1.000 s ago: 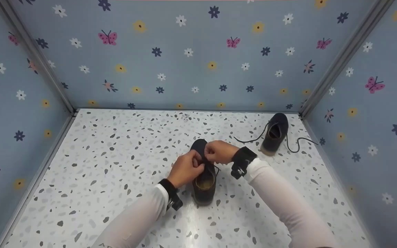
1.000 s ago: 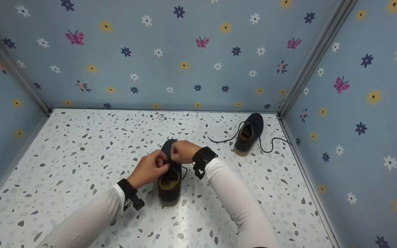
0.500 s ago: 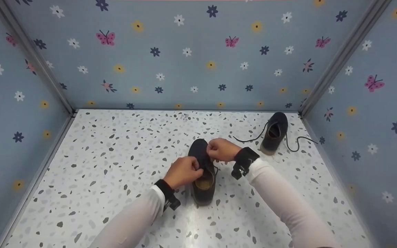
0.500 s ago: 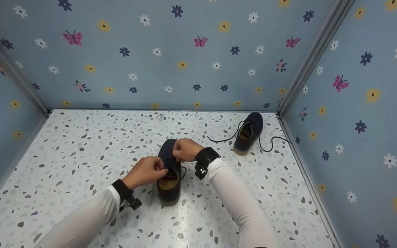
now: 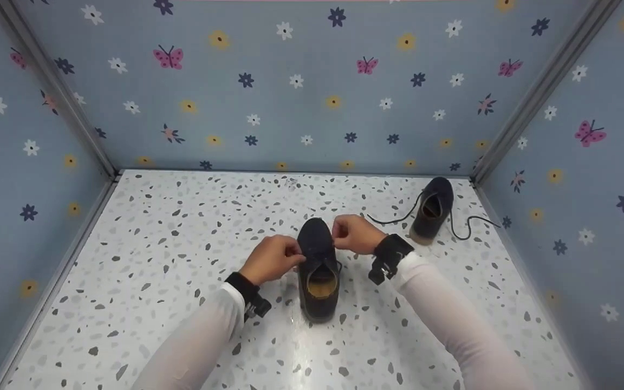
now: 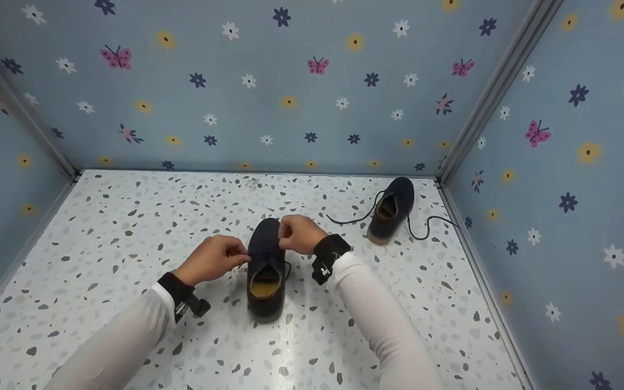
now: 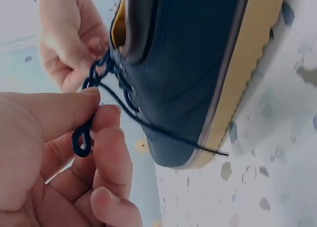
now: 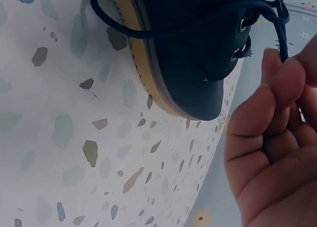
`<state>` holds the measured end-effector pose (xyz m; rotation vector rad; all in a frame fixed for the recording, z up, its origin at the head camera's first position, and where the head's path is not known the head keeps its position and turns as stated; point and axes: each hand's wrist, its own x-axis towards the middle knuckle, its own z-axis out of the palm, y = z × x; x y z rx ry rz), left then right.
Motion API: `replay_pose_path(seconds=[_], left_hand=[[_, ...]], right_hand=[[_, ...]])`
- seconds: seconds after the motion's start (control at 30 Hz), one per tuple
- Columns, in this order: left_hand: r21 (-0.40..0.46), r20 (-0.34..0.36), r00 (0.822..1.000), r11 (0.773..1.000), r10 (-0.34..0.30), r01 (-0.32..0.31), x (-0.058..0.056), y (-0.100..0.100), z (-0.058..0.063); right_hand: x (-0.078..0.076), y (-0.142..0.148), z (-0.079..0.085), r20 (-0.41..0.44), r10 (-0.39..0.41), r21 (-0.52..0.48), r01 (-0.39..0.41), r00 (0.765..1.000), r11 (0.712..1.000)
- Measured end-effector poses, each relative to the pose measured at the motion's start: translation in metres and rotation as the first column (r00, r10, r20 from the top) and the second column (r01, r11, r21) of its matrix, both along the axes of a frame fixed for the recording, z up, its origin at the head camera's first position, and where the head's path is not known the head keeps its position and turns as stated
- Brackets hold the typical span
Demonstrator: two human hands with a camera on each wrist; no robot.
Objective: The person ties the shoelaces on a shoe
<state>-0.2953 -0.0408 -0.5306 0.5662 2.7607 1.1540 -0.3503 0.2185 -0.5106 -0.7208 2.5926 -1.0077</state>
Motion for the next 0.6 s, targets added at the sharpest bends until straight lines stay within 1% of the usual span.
replay_pose_path(seconds=[0.07,0.13,0.2,0.33,0.43,0.6], left_hand=[[-0.011,-0.012,1.000,1.000,-0.003,0.003,-0.002,-0.003,0.000],[-0.019,-0.020,1.000,1.000,-0.006,0.006,-0.004,-0.005,0.001],[-0.034,-0.029,1.000,0.999,-0.008,0.007,-0.006,-0.006,0.001],[-0.051,-0.031,0.999,0.999,-0.018,0.016,-0.008,-0.010,0.001],[-0.047,-0.024,0.999,0.998,-0.036,0.035,-0.009,-0.011,0.000],[-0.059,-0.025,0.998,0.996,-0.063,0.061,-0.010,-0.013,-0.001]], right_hand=[[0.001,0.001,0.001,0.012,0.010,0.007,-0.010,1.000,1.000],[0.002,0.001,0.002,0.005,0.017,0.038,-0.017,1.000,0.999],[0.004,0.000,0.003,-0.021,0.029,0.080,-0.027,0.999,0.996],[0.005,0.000,0.004,-0.110,0.079,0.154,-0.062,0.991,0.986],[0.006,0.001,0.002,-0.162,0.107,0.171,-0.079,0.981,0.982],[0.007,0.005,0.001,-0.224,0.124,0.191,-0.082,0.967,0.978]])
